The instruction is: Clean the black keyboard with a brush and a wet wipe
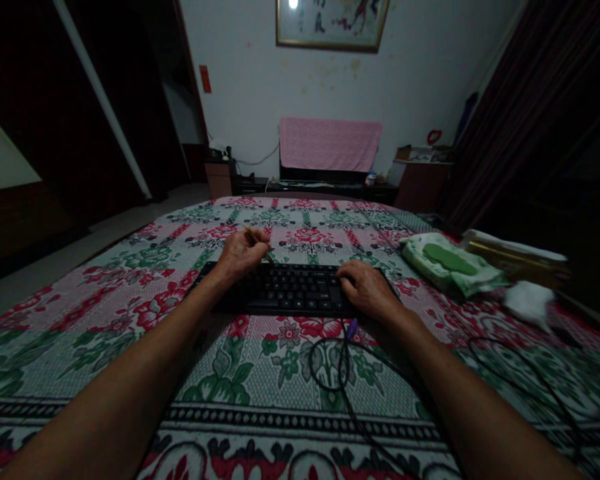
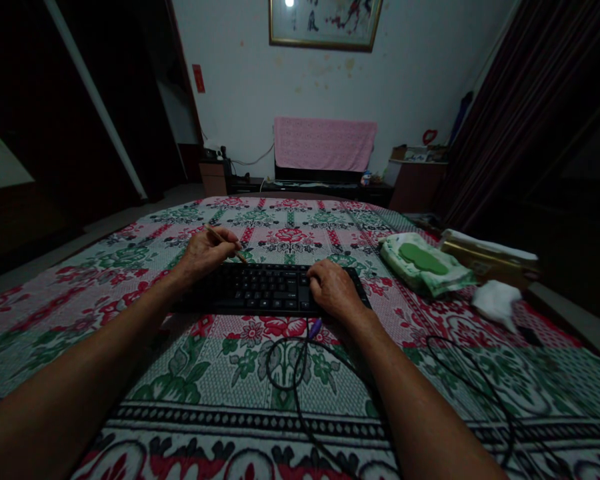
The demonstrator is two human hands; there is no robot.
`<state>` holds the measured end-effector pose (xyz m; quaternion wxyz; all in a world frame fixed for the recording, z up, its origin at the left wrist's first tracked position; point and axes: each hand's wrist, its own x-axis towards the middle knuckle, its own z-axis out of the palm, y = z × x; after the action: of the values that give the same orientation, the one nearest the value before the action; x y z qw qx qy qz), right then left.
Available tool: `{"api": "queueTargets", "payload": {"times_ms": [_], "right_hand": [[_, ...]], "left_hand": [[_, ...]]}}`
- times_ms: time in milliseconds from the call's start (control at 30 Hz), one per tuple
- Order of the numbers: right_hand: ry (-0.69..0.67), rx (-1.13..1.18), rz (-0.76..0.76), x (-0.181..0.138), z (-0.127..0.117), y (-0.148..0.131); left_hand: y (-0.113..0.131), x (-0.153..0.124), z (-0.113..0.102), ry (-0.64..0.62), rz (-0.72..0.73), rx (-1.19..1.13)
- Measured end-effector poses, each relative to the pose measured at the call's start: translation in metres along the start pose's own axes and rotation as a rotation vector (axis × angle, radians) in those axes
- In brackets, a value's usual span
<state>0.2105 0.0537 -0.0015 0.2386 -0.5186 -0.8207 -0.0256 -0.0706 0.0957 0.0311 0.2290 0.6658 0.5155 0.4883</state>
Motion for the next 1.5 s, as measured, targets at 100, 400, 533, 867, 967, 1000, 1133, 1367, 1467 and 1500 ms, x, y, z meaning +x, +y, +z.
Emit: {"api": "queueTargets", "payload": {"times_ms": [100,400,533,867,967,1000,1133,1367,1467,1500], "right_hand": [[-0.004,-0.006,0.004,0.000,0.000,0.000],[-0.004,-0.001,0.006,0.000,0.000,0.001],[0.009,-0.001,-0.005,0.000,0.002,0.002],[0.012,0.008,-0.017,0.001,0.003,0.003],[0.018,0.005,-0.017,0.001,0.003,0.003],[0.020,0.006,-0.018,0.001,0.003,0.003],[0.013,0.008,-0.019,0.001,0.003,0.004],[0.002,-0.007,-0.005,0.001,0.001,0.002],[0.000,-0.004,-0.005,0.001,0.001,0.001],[0.002,-0.003,-0.003,0.001,0.001,0.001]], "left_hand": [[0.000,0.004,-0.005,0.021,-0.071,0.150],[0.006,0.005,-0.011,0.043,-0.103,0.355],[0.013,0.001,-0.014,0.101,-0.072,0.476],[0.002,-0.001,-0.013,0.106,0.054,0.410],[0.005,0.001,-0.014,0.054,0.012,0.385],[0.007,0.001,-0.015,0.034,-0.003,0.395],[0.013,0.002,-0.019,0.021,-0.073,0.373],[0.009,0.004,-0.015,0.032,-0.066,0.309],[0.012,0.002,-0.017,0.027,-0.045,0.439],[0.014,0.001,-0.017,0.041,-0.037,0.472]]}}
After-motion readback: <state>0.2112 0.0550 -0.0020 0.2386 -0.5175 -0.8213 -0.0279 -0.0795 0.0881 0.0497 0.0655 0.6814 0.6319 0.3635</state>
